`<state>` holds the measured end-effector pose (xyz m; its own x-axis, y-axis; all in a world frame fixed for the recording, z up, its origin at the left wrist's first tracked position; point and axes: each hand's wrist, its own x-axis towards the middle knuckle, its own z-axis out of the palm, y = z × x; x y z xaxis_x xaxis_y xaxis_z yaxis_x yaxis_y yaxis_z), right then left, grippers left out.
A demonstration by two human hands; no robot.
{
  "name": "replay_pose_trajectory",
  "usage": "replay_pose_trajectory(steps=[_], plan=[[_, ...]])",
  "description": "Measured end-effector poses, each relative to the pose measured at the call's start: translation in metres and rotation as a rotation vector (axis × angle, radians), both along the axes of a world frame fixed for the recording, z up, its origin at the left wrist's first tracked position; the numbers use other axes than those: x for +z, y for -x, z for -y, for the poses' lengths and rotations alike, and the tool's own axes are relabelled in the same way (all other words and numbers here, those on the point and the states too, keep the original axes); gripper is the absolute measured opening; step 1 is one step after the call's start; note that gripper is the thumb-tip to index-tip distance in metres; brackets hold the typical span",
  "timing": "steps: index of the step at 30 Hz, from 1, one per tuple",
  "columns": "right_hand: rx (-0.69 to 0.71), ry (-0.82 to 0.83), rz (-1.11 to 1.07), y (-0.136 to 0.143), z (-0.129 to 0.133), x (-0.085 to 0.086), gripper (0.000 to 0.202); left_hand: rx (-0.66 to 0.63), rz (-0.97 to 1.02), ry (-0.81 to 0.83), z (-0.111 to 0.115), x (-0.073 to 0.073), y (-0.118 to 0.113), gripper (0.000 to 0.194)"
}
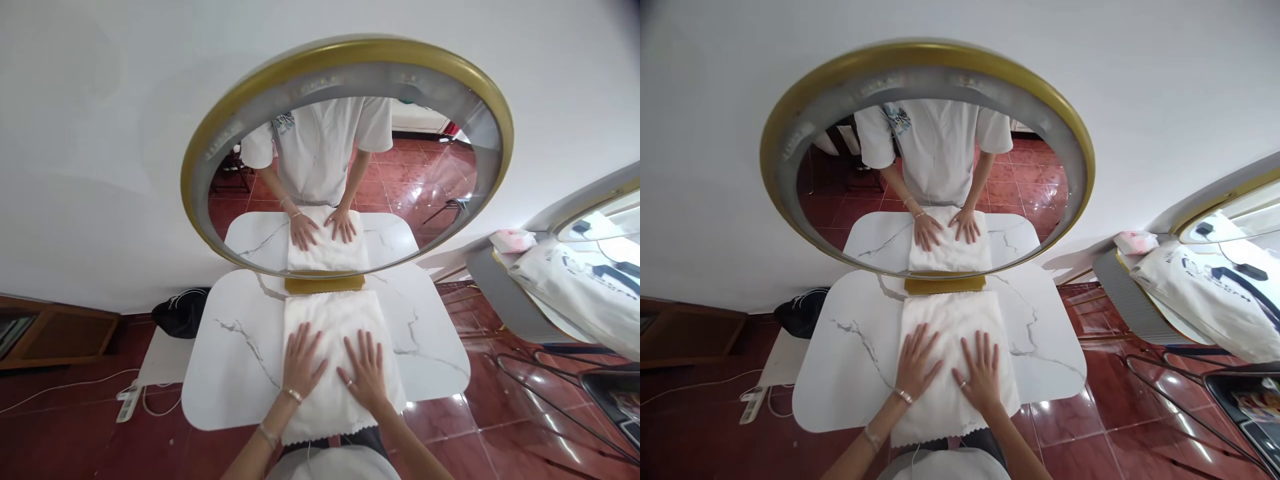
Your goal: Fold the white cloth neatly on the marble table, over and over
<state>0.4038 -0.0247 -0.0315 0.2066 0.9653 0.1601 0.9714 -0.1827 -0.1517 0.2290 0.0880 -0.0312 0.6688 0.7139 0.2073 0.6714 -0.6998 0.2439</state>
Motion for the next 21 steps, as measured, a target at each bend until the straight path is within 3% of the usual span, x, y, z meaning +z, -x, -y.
replay_pose_trajectory(steps=[5,7,9,12,15,21], plan=[[0.16,-0.014,-0.074,0.075,-0.045,0.001,0.072,0.13,-0.108,-0.043,-0.014,0.006,0.105,0.062],[0.166,-0.033,-0.106,0.103,-0.06,-0.001,0.072,0.189,-0.12,-0.055,-0.023,0.005,0.128,0.059],[0.159,-0.047,-0.126,0.12,-0.069,-0.003,0.071,0.243,-0.123,-0.058,-0.028,0.003,0.133,0.052],[0.159,-0.056,-0.122,0.119,-0.071,-0.005,0.068,0.27,-0.119,-0.038,-0.024,0.001,0.114,0.05],[0.108,-0.06,-0.094,0.092,-0.058,-0.005,0.065,0.241,-0.097,-0.008,-0.011,0.001,0.074,0.06],[-0.116,-0.095,-0.057,0.033,-0.011,-0.007,0.064,0.018,0.013,0.062,0.006,0.003,-0.014,0.062]])
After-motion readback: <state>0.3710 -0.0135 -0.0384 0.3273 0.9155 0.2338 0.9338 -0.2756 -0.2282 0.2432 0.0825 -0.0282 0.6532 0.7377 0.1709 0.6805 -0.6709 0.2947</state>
